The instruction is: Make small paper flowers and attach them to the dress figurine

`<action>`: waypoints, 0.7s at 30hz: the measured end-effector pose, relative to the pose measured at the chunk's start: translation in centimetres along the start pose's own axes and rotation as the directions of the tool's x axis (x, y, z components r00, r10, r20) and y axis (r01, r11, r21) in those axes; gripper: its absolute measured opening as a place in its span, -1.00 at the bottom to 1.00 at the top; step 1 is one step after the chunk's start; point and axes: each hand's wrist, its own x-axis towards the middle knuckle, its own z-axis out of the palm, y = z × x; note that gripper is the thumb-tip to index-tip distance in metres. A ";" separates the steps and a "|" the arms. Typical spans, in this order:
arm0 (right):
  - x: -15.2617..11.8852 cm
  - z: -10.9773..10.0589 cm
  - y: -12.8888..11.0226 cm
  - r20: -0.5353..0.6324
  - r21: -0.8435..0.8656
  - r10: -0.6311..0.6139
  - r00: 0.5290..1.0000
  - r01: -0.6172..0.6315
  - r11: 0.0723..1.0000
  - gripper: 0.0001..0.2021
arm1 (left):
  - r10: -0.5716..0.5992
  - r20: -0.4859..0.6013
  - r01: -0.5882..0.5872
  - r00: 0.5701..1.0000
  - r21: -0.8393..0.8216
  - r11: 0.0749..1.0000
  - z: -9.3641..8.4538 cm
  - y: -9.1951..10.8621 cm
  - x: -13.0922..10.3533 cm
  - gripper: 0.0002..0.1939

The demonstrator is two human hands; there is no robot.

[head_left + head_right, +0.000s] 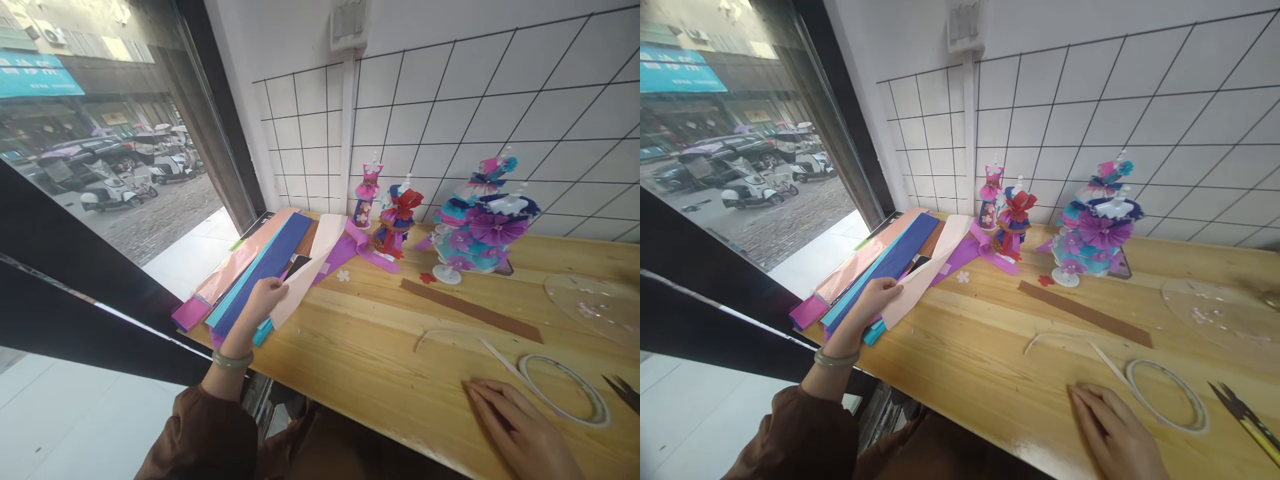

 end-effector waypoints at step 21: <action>-0.2 0.2 0.5 0.040 0.002 -0.077 0.996 0.077 0.997 -0.60 | 0.329 -0.075 -0.240 0.941 0.537 0.809 0.9 -3.2 3.1 -0.70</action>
